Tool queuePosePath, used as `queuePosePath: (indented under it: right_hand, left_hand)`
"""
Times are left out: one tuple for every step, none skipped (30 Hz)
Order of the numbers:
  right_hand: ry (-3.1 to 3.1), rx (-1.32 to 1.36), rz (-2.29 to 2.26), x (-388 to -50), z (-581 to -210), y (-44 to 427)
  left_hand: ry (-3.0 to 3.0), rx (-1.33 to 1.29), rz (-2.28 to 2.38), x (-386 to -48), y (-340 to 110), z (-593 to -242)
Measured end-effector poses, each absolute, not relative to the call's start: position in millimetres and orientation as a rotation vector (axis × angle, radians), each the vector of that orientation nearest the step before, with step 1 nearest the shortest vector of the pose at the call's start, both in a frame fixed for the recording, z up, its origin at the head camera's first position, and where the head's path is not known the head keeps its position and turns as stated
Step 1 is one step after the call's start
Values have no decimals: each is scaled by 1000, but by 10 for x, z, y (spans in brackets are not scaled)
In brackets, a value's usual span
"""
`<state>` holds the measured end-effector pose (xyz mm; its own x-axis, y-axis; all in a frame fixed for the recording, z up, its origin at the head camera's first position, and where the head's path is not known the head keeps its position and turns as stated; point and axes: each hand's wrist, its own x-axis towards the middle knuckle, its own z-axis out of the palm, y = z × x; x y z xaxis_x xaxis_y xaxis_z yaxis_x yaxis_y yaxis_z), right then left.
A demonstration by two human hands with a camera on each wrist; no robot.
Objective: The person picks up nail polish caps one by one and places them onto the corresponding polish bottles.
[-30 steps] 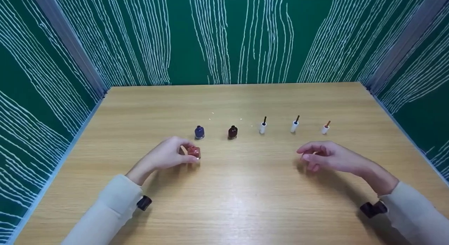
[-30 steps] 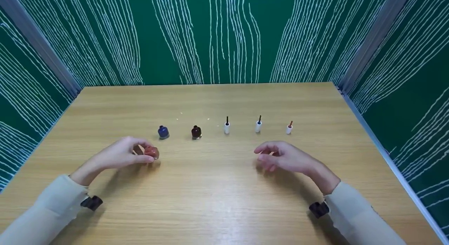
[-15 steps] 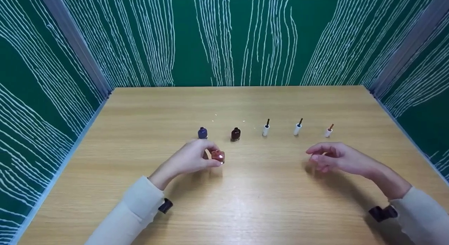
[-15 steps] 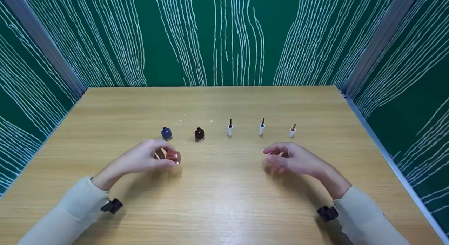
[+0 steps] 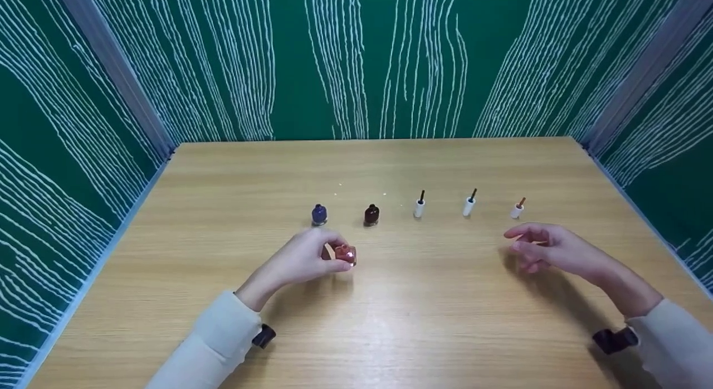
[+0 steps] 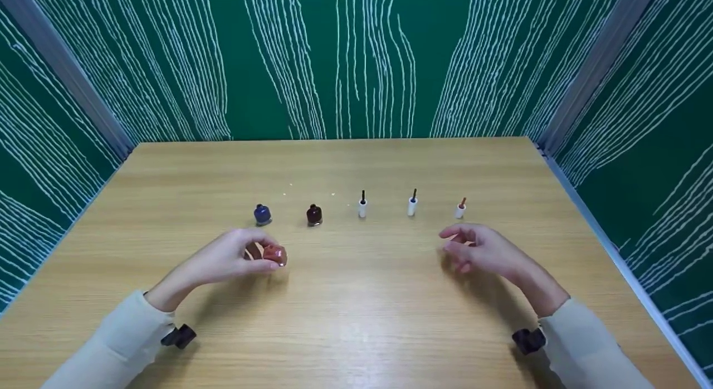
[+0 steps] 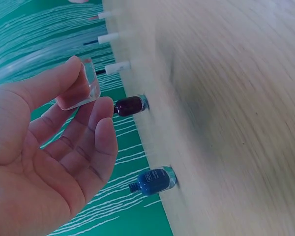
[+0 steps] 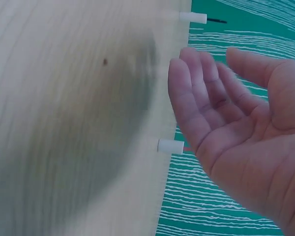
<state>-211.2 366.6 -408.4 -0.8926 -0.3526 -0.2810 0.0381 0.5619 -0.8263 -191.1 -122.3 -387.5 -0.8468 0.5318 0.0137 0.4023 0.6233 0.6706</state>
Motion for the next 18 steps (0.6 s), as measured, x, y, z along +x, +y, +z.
queuePosePath:
  right_hand:
    - [2378, -217, -1278, -2128, -4092, 3685]
    - [2376, -175, -1282, -2145, -4098, 3705]
    - [2369, -135, -1290, -2161, -4104, 3727]
    - [2366, -100, -1294, -2176, -4111, 3750]
    - [2361, -71, -1300, -2187, -4117, 3772]
    - [2360, -51, -1303, -2197, -4124, 3795]
    - [2357, -34, -1309, -2204, -4130, 3815]
    - [2352, -19, -1316, -2211, -4138, 3834]
    - [2347, -5, -1324, -2217, -4145, 3849]
    - [2346, 7, -1328, -2225, -4153, 3862]
    - [2346, 15, -1334, -2234, -4158, 3871]
    - [2347, 24, -1341, -2246, -4165, 3879]
    - [2349, 33, -1350, -2262, -4172, 3885]
    - [2354, 43, -1357, -2281, -4180, 3889]
    - [2361, 56, -1363, -2303, -4188, 3890]
    - [2368, 64, -1366, -2327, -4199, 3893]
    - [2377, 70, -1369, -2354, -4210, 3892]
    - [2383, 76, -1374, -2383, -4220, 3892]
  left_hand:
    - [2658, 766, 1029, -1906, -1222, -3879]
    - [2658, 764, 1029, -1903, -1219, -3878]
    - [2658, 760, 1028, -1900, -1212, -3874]
    - [2657, 759, 1029, -1898, -1203, -3871]
    - [2655, 760, 1031, -1897, -1192, -3867]
    - [2654, 759, 1027, -1898, -1177, -3865]
    - [2650, 758, 1028, -1900, -1160, -3864]
    - [2646, 758, 1028, -1904, -1142, -3863]
    - [2645, 757, 1026, -1909, -1123, -3865]
    - [2642, 756, 1028, -1915, -1103, -3868]
    - [2637, 755, 1030, -1922, -1082, -3873]
    - [2633, 756, 1034, -1929, -1061, -3877]
    - [2627, 758, 1040, -1937, -1040, -3884]
    - [2623, 762, 1037, -1943, -1019, -3890]
    - [2616, 766, 1039, -1950, -998, -3898]
    - [2607, 770, 1040, -1957, -976, -3905]
    - [2599, 776, 1037, -1964, -954, -3912]
    - [2593, 783, 1033, -1971, -932, -3921]
